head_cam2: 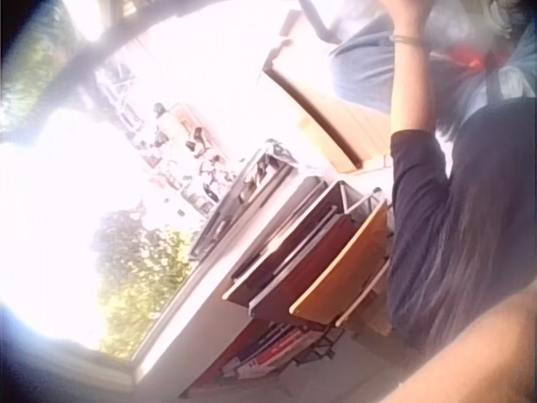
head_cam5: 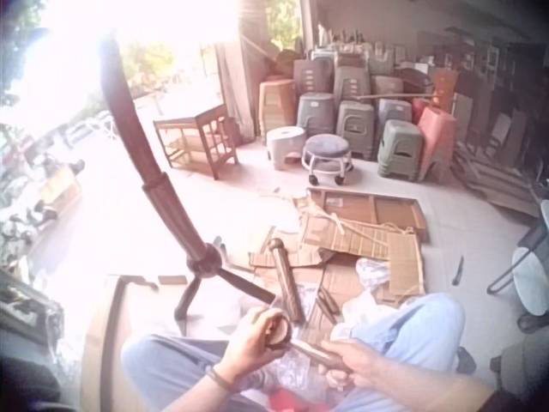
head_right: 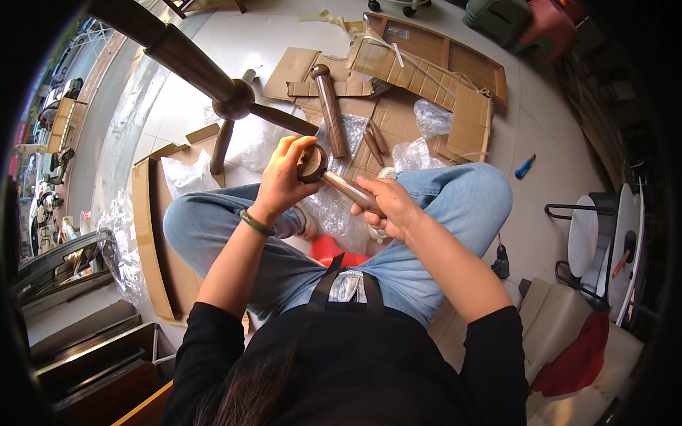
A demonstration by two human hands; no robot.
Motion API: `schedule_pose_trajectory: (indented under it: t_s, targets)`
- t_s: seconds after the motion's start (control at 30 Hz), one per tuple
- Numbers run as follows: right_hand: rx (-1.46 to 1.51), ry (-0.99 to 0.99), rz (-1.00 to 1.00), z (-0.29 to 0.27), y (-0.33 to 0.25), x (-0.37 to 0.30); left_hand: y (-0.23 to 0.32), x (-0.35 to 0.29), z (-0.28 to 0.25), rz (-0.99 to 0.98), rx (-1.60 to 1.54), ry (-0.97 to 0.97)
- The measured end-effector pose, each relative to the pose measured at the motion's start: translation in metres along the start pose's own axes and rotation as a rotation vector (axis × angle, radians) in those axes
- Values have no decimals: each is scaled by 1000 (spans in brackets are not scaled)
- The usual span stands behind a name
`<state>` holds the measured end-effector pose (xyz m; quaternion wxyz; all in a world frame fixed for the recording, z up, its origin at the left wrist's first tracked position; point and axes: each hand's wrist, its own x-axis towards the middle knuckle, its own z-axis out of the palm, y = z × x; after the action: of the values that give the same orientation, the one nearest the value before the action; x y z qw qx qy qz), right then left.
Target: The person assembles a wooden furniture base by unwrapping bubble-wrapped parts and inserting wooden dowels into a central hub. They connect multiple legs to the hub and tighten the joints by hand.
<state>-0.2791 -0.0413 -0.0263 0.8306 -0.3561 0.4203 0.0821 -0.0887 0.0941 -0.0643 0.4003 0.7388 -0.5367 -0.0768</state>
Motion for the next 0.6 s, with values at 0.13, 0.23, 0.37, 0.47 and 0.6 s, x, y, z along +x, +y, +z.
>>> schedule_pose_trajectory:
  t_s: [0.13,0.23,0.37,0.47,0.6]
  targets:
    - [-406,43,-372,3,9,-4,1,-1,2,-17,2,0]
    - [-1285,356,-960,10,19,-9,2,-1,5,-79,-30,-25]
    - [-1441,423,-1260,10,19,-6,1,-1,7,-72,-31,-16]
    - [-599,53,-483,-2,9,0,1,-1,6,-66,-31,-3]
    - [-592,54,-510,-9,7,10,1,-3,5,-61,-19,8]
